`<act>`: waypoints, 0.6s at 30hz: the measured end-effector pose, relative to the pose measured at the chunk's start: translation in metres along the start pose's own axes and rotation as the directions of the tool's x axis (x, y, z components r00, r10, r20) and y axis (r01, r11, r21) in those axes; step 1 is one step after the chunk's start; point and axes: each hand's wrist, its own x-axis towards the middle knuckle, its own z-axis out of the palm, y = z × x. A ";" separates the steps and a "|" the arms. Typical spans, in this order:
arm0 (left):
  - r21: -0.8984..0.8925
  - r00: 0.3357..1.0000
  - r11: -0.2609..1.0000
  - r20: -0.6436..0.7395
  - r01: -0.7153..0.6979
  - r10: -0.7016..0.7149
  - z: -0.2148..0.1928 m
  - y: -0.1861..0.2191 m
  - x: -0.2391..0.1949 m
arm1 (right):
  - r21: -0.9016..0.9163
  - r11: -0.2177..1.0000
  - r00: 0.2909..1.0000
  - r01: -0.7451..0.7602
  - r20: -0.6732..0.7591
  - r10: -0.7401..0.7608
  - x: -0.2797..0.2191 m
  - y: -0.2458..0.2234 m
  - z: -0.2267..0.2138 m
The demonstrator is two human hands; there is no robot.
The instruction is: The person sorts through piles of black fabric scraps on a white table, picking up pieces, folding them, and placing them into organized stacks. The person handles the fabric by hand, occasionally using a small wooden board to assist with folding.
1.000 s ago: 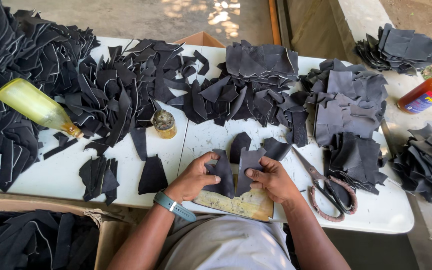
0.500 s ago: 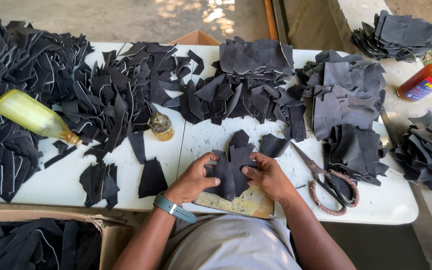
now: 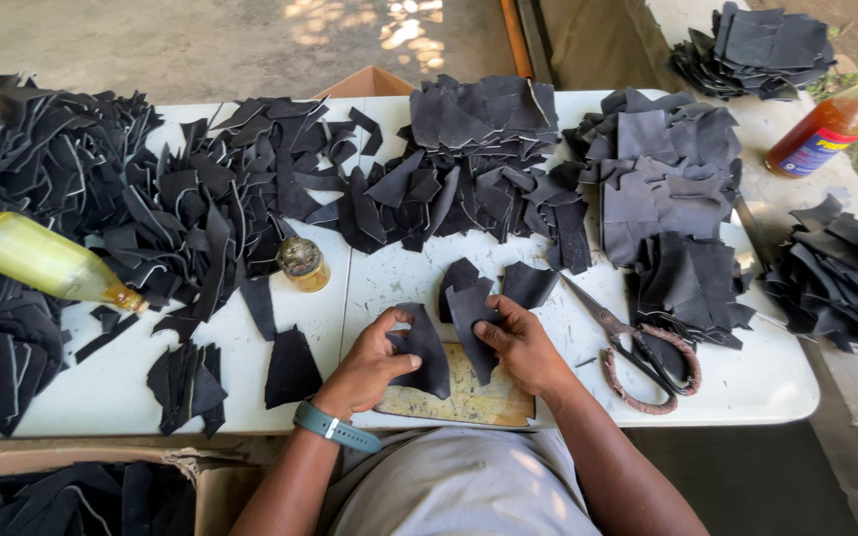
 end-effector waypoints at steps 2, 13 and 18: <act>0.018 0.999 1.000 -0.030 0.018 -0.017 -0.001 0.000 -0.001 | 0.144 0.989 0.997 -0.024 -0.075 0.035 -0.001 0.002 -0.003; -0.221 0.996 0.975 -0.087 -0.028 0.009 -0.005 -0.016 0.002 | 0.049 0.999 0.995 -0.013 0.102 0.008 -0.012 -0.008 0.010; -0.170 0.994 0.984 -0.110 -0.047 0.029 -0.007 -0.023 0.004 | -0.272 0.959 0.993 0.083 0.102 -0.057 -0.020 -0.024 0.039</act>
